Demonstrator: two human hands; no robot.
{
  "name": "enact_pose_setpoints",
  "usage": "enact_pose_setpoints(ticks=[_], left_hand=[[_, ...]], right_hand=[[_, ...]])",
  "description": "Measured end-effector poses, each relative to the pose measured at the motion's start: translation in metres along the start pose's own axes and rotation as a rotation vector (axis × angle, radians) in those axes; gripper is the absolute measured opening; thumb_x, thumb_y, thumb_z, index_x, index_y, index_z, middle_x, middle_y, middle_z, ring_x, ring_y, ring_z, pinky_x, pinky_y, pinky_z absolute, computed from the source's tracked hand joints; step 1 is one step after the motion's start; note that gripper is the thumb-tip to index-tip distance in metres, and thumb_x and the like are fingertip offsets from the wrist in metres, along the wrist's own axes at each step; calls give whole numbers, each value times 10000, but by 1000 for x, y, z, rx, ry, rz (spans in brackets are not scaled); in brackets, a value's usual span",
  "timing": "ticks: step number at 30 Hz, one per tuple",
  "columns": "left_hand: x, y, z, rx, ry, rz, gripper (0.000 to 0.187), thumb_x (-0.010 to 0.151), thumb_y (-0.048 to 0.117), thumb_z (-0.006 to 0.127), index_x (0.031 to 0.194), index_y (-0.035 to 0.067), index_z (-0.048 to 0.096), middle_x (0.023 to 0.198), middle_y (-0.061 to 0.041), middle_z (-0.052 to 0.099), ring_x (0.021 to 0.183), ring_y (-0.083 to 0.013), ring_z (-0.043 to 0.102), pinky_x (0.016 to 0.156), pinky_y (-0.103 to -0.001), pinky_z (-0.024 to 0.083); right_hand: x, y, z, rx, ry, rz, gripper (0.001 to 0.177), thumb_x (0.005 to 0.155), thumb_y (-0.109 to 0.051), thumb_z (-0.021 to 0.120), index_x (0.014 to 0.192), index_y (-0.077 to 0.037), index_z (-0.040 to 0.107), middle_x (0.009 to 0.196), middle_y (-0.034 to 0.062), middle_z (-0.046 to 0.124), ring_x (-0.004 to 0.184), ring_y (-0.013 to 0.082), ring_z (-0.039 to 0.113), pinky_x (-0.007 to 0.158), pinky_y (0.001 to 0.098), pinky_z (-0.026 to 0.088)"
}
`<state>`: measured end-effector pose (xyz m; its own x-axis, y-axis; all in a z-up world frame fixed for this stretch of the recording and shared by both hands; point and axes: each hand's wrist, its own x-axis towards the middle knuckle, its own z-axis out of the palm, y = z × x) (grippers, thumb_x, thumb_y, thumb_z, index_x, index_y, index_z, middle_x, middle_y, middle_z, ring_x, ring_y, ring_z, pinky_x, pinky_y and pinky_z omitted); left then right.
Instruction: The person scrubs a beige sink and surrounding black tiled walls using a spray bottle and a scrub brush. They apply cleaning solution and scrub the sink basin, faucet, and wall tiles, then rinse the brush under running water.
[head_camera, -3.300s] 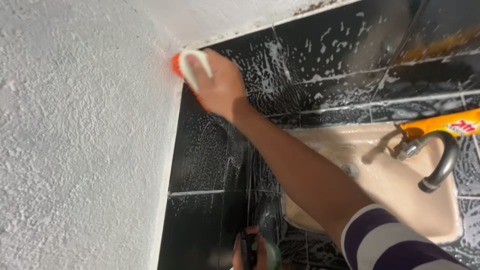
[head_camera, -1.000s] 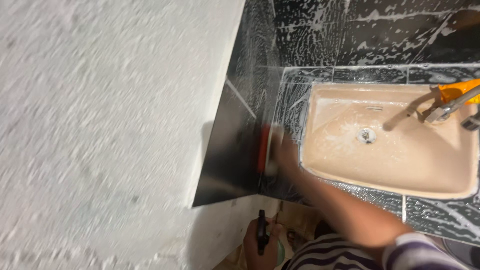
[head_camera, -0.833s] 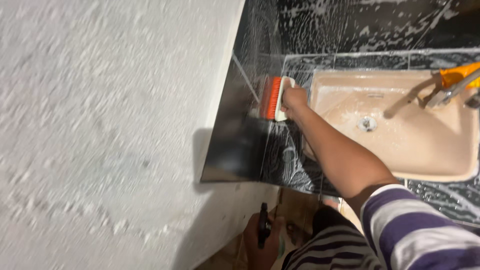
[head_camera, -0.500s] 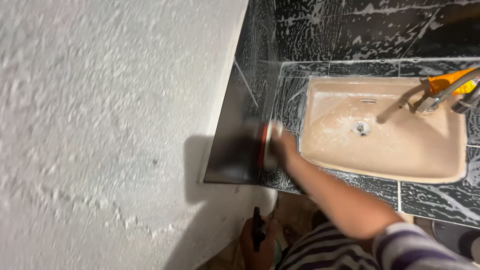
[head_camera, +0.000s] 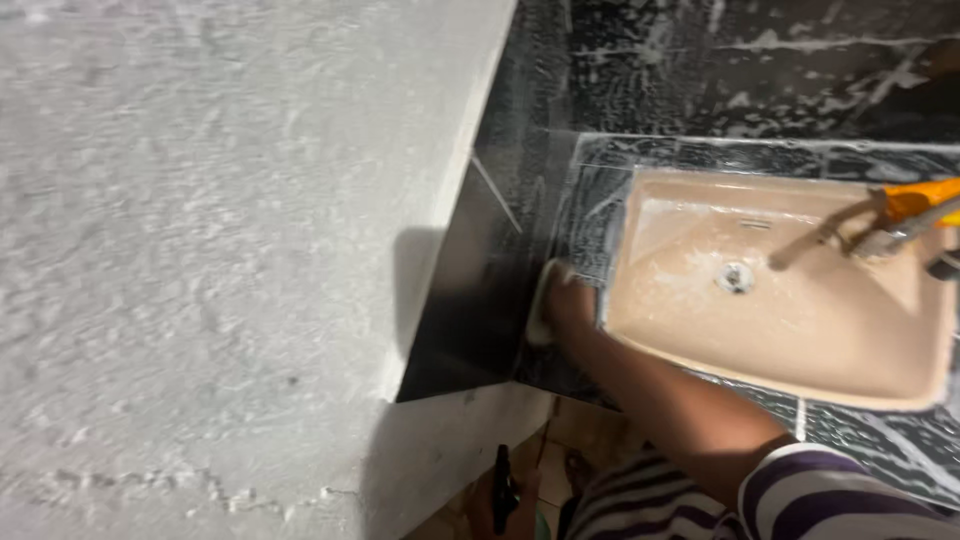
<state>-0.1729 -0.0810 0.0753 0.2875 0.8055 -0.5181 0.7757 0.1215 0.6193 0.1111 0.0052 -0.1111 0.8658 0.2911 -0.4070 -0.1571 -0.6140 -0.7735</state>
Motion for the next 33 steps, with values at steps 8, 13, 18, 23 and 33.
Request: enact_pose_setpoints(ticks=[8, 13, 18, 23, 33], left_hand=[[-8, -13, -7, -19, 8, -5, 364, 817, 372, 826, 833, 39, 681, 706, -125, 653, 647, -271, 634, 664, -412, 538], [-27, -22, -12, -47, 19, 8, 366, 806, 373, 833, 830, 41, 681, 705, -124, 658, 647, -275, 638, 665, -414, 542], [-29, -3, -24, -71, 33, 37, 368, 794, 374, 839, 827, 43, 681, 703, -123, 662, 647, -278, 643, 666, -416, 546], [-33, -11, -28, -65, 48, -16, 371, 782, 375, 845, 824, 45, 681, 701, -122, 666, 647, -281, 647, 667, -417, 550], [-38, -28, -31, -48, 90, 124, 334, 756, 309, 880, 836, 51, 682, 719, -126, 671, 698, -254, 686, 711, -412, 567]], right_hand=[[-144, -31, -42, 308, -245, 211, 565, 1048, -461, 453, 1111, 53, 676, 911, 187, 731, 771, 297, 708, 587, 460, 549], [-50, -115, -89, 633, -247, -124, 452, 1083, -361, 375, 1231, -23, 636, 885, 136, 728, 743, 265, 705, 636, 411, 568], [-189, -69, -75, 261, -195, -119, 491, 1110, -379, 310, 1156, -40, 662, 836, 102, 713, 696, 210, 687, 613, 368, 558], [-113, -125, -106, 562, -172, -619, 508, 1159, -420, 342, 1074, -26, 652, 774, 87, 644, 604, 177, 593, 543, 350, 495], [-169, -92, -90, 70, -149, -291, 418, 1098, -357, 447, 1137, -12, 680, 867, 247, 742, 763, 339, 739, 665, 417, 560]])
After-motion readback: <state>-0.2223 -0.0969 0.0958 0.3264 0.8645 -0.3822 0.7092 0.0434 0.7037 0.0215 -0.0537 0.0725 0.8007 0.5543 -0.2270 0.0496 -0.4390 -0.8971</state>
